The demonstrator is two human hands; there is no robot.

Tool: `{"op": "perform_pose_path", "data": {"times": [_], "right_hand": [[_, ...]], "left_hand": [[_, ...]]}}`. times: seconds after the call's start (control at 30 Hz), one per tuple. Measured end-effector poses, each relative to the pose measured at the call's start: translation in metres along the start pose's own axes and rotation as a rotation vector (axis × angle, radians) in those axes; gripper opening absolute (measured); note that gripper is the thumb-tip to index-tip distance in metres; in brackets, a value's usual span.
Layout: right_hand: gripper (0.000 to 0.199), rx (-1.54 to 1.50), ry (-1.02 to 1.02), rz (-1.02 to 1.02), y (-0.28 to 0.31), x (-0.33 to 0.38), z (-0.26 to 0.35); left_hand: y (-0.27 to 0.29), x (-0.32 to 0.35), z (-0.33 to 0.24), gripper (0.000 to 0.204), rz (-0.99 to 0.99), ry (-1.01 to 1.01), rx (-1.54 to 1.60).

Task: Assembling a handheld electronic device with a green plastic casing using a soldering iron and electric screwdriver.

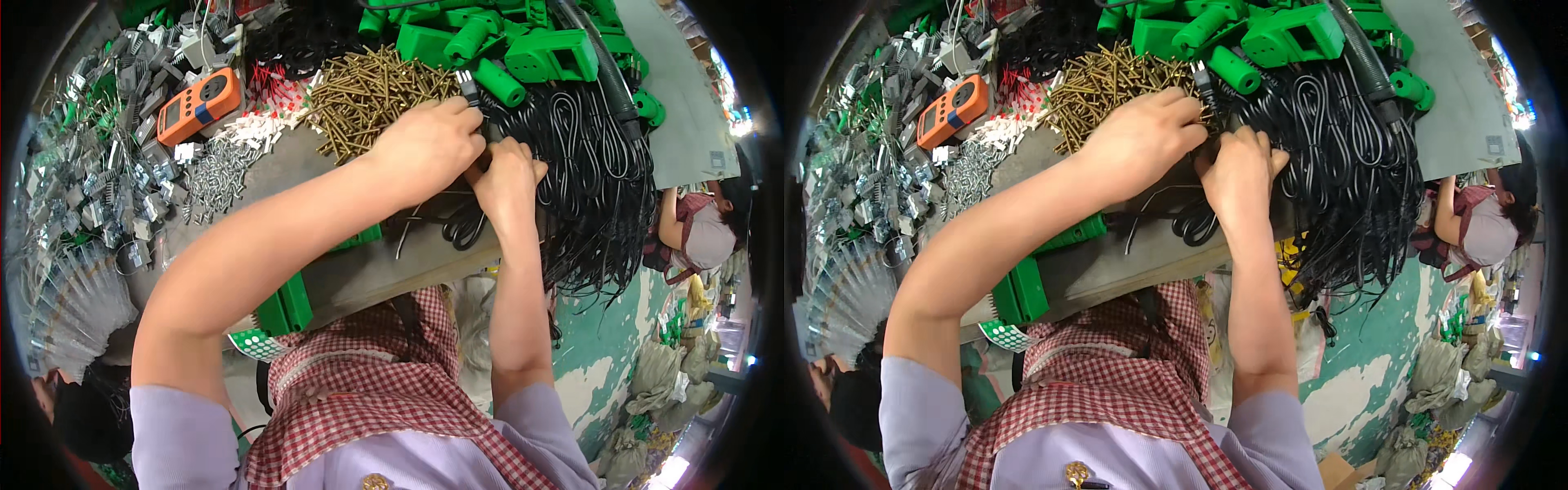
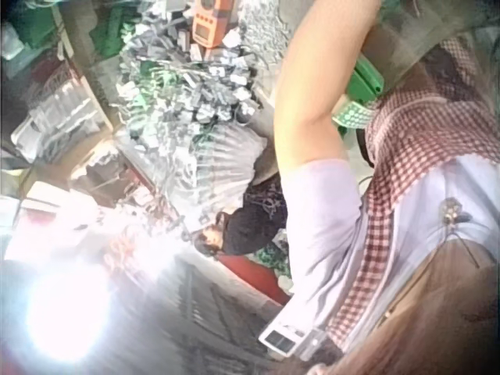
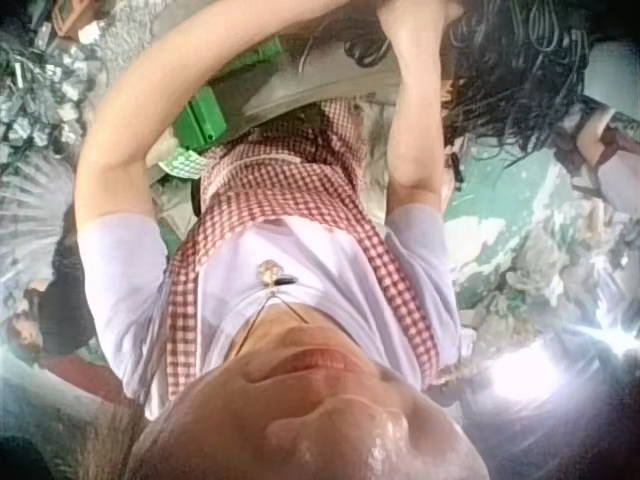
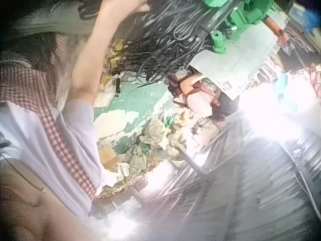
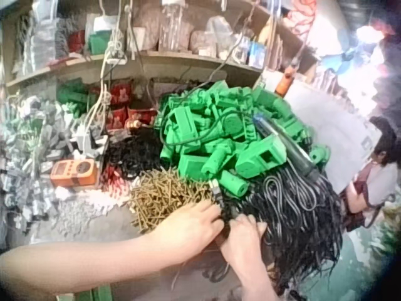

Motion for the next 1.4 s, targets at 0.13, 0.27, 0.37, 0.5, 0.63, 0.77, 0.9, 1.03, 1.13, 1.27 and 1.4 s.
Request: {"op": "perform_pose_path", "data": {"times": [0.13, 0.27, 0.37, 0.5, 0.63, 0.77, 0.9, 1.03, 1.13, 1.27, 1.4], "right_hand": [[0.016, -0.039, 0.004, 0.028, 0.012, 0.006, 0.002], [0.012, -0.302, 0.096, -0.078, 0.053, 0.02, 0.008], [0.011, -0.79, -0.012, 0.306, 0.087, 0.048, 0.024], [0.009, -0.745, 0.307, 0.412, 0.051, 0.092, 0.046], [0.012, -0.822, 0.247, 0.386, 0.042, 0.09, 0.07], [0.011, -0.88, 0.33, 0.225, 0.039, 0.088, 0.123], [0.009, -0.879, 0.362, 0.152, 0.027, 0.087, 0.149], [0.01, -0.853, 0.411, 0.094, 0.025, 0.074, 0.149], [0.009, -0.864, 0.482, 0.118, 0.021, 0.063, 0.146], [0.015, -0.787, 0.499, 0.205, 0.03, 0.069, 0.161], [0.022, -0.883, 0.483, 0.037, 0.02, 0.078, 0.15]], "left_hand": [[-0.028, -0.021, 0.005, 0.011, 0.11, -0.065, -0.199], [-0.02, -0.014, 0.018, 0.015, 0.094, -0.131, -0.179], [0.009, -0.002, 0.022, 0.015, -0.015, -0.002, 0.095], [0.062, 0.044, 0.029, 0.029, 0.204, 0.372, 0.307], [0.096, 0.098, 0.041, 0.037, 0.428, 0.567, 0.477], [0.105, 0.134, 0.043, 0.037, 0.452, 0.651, 0.559], [0.105, 0.15, 0.042, 0.038, 0.387, 0.648, 0.683], [0.09, 0.16, 0.037, 0.038, 0.209, 0.363, 0.418], [0.085, 0.16, 0.037, 0.04, 0.081, 0.134, 0.2], [0.086, 0.157, 0.034, 0.04, 0.044, 0.084, 0.216], [0.081, 0.159, 0.035, 0.027, 0.124, 0.241, 0.338]]}}
Point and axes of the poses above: each hand's wrist, its own x-axis away from the middle knuckle, its own y-axis out of the back of the hand, z = x × y, the point moved 1 cm from there along -x, towards the middle knuckle, and after that the axes turned 4 degrees about y, right-handed, at the moved point
